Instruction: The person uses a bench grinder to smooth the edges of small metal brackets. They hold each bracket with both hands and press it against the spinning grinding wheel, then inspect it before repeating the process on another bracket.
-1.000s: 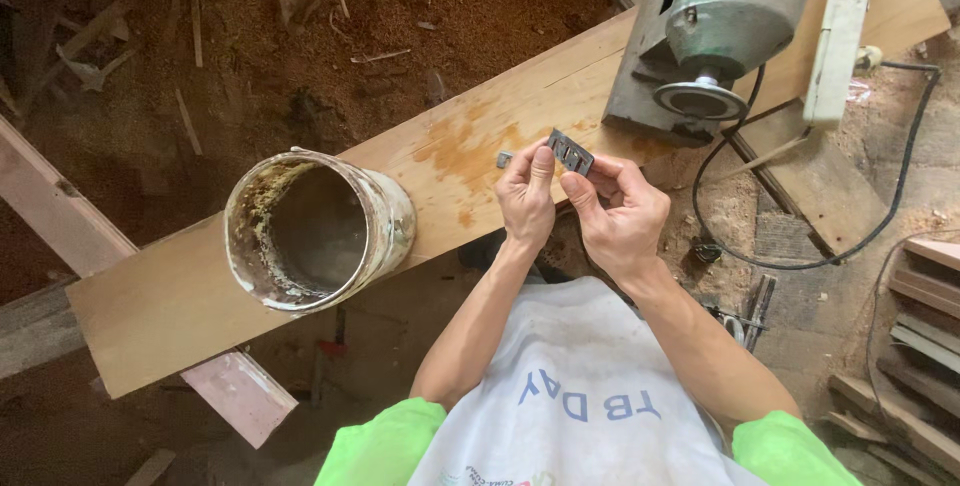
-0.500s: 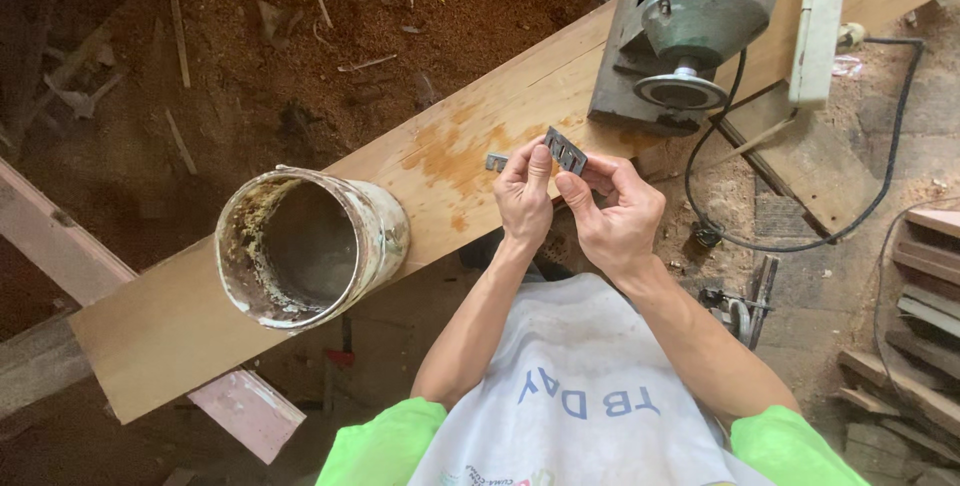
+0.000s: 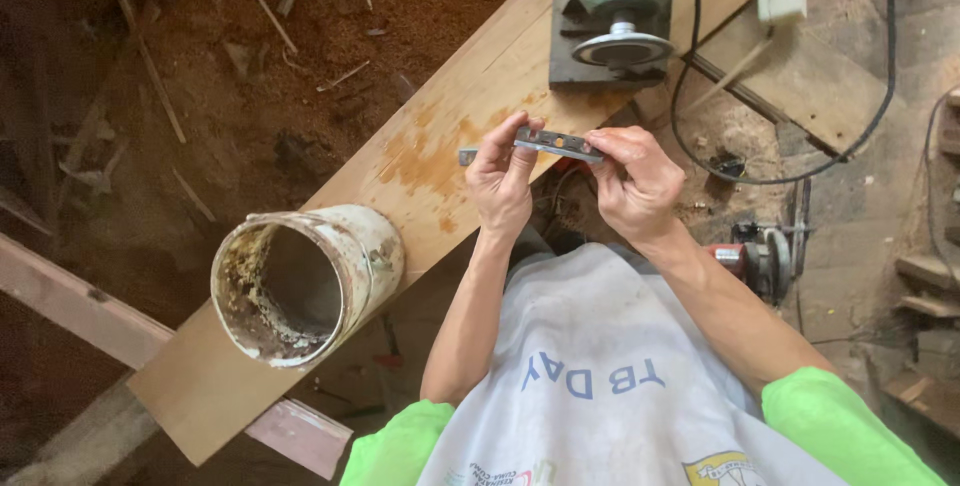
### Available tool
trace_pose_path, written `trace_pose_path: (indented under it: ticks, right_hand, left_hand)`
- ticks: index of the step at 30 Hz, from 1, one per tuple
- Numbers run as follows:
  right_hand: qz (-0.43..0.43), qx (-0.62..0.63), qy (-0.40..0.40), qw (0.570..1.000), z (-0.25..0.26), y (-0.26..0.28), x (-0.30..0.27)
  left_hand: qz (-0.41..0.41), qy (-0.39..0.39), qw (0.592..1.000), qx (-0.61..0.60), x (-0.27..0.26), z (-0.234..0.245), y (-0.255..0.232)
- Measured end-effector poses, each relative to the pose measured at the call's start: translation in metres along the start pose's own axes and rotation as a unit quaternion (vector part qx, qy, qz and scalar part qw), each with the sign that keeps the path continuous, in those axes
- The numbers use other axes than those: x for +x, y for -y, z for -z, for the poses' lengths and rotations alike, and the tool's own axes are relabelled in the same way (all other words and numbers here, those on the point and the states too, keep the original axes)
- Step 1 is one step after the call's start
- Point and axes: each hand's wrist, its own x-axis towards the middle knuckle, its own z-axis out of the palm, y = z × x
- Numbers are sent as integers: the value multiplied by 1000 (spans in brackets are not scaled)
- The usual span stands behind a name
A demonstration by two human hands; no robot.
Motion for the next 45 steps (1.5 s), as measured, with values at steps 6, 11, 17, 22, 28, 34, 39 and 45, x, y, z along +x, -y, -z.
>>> trace_pose_path:
  ticks: [6,11,17,22,28,34,39,45]
  right_hand:
    - [-22,-14,-17,1000,7,-11,-7]
    - [-109,-37,-28,993,-1,-36,-23]
    - [-159,-58,-67,983,-28,-86,-25]
    - [-119,-56,-75,988,-42,-110,-21]
    - [-153,-1,-86,985,-46,-106,-15]
    - [-177,19,-87,980,-48,-103,-11]
    - [-180,29,-89,979,-47,-106,-11]
    - [-205,44,-94,973,-41,-114,-16]
  left_hand:
    - [31,4,999,31,6,-3,14]
    - [46,39,995,80,15,5,37]
    - [25,35,995,92,43,6,75]
    - [-42,39,995,82,60,2,88]
    - [15,11,1000,8,63,-8,88]
    - [0,20,1000,-18,67,-8,92]
    - [-6,11,1000,-6,67,-13,92]
    - [-34,27,995,89,68,-19,84]
